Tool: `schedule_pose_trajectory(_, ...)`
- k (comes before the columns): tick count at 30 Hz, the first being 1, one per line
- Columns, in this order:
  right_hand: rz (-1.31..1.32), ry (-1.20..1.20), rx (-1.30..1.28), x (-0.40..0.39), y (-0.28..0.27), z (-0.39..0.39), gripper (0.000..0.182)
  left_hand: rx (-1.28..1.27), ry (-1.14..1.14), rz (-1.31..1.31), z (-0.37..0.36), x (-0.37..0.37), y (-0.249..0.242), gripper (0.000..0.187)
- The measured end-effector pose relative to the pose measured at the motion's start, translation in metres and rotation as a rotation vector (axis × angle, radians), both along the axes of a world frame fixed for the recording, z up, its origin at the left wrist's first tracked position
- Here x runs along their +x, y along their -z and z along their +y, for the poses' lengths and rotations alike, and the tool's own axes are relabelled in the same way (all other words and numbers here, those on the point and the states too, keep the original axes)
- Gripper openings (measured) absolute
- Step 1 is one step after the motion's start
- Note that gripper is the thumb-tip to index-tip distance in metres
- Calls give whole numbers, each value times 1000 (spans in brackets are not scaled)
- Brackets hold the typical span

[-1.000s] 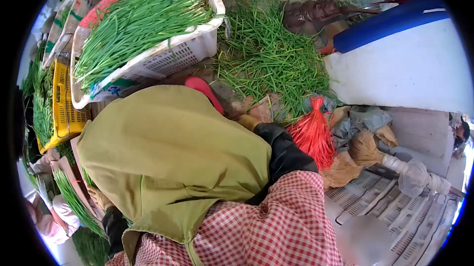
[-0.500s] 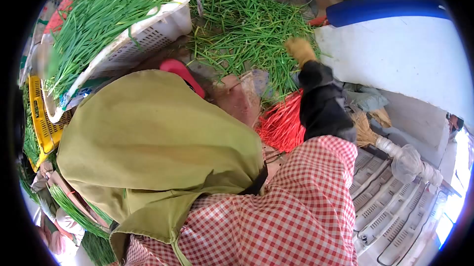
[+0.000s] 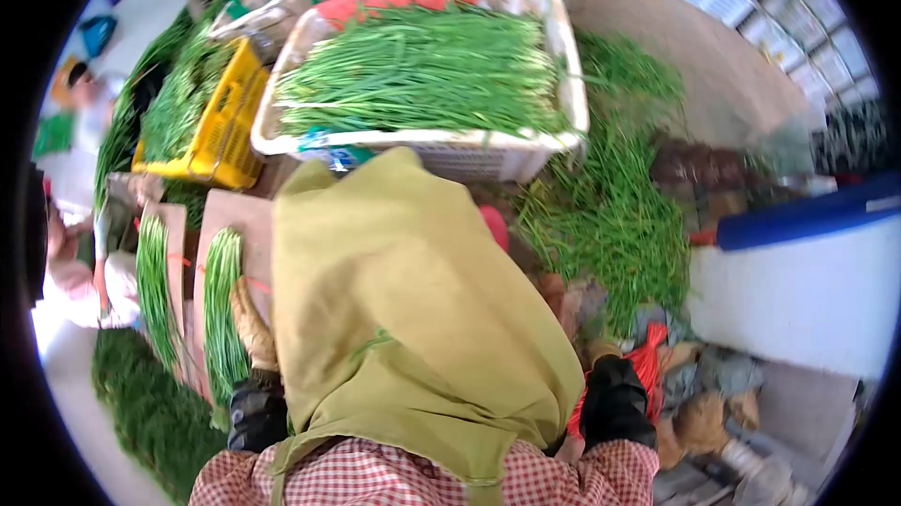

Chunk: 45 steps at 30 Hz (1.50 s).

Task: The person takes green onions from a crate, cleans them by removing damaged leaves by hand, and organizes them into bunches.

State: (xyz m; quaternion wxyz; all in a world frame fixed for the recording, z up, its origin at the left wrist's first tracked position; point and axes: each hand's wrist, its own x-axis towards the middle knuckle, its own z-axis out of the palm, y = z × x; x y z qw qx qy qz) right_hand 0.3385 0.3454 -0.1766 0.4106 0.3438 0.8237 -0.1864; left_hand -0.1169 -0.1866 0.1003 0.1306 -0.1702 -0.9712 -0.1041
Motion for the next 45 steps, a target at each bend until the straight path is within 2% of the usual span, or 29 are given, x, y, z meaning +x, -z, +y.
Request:
schedule_pose_trajectory(3,-101,-141,61,-153,-185,-2,52,156,75,23,28,-15,-13,70)
schedule_pose_trajectory(5,33,40,309,-194,-208,18,55,209,93,50,53,-35,-24,67)
schedule_pose_trajectory(8,459,-66,438,-267,-280,32,44,291,115,118,87,-75,-31,62)
schedule_pose_trajectory(11,890,-168,407,-353,-351,14,38,391,185,92,125,-121,-42,55)
schedule_pose_trajectory(13,1171,-317,356,-407,-363,-1,33,422,199,41,148,-152,-44,51)
schedule_pose_trajectory(14,1192,-332,297,-438,-375,-21,32,437,201,32,157,-167,-41,49)
schedule_pose_trajectory(17,1340,-618,175,-528,-372,-62,40,537,178,53,176,-208,-20,45)
schedule_pose_trajectory(20,1337,-829,152,-608,-355,-102,56,655,126,51,179,-226,-13,43)
schedule_pose_trajectory(23,1293,-969,195,-665,-330,-123,56,753,80,51,174,-231,-7,40)
schedule_pose_trajectory(25,1197,-1059,254,-690,-314,-131,48,794,75,38,164,-235,2,39)
schedule_pose_trajectory(28,1146,-1090,315,-706,-298,-135,39,847,53,31,152,-237,9,36)
schedule_pose_trajectory(29,1215,-1067,345,-705,-295,-139,28,872,59,28,149,-237,5,36)
schedule_pose_trajectory(33,1319,-941,361,-706,-291,-141,19,934,42,32,146,-242,10,35)
schedule_pose_trajectory(38,1325,-868,356,-750,-320,-166,20,1033,23,40,152,-245,11,34)
schedule_pose_trajectory(40,1269,-1003,266,-770,-321,-176,36,1120,28,35,154,-244,12,34)
schedule_pose_trajectory(41,1192,-1060,301,-773,-323,-179,65,1122,40,38,151,-243,10,34)
schedule_pose_trajectory(42,1197,-1068,299,-774,-323,-178,65,1123,34,46,147,-242,8,34)
schedule_pose_trajectory(44,941,-980,353,-769,-316,-163,89,1033,28,0,134,-234,6,35)
schedule_pose_trajectory(45,958,-954,351,-767,-306,-148,99,1000,18,8,126,-231,5,35)
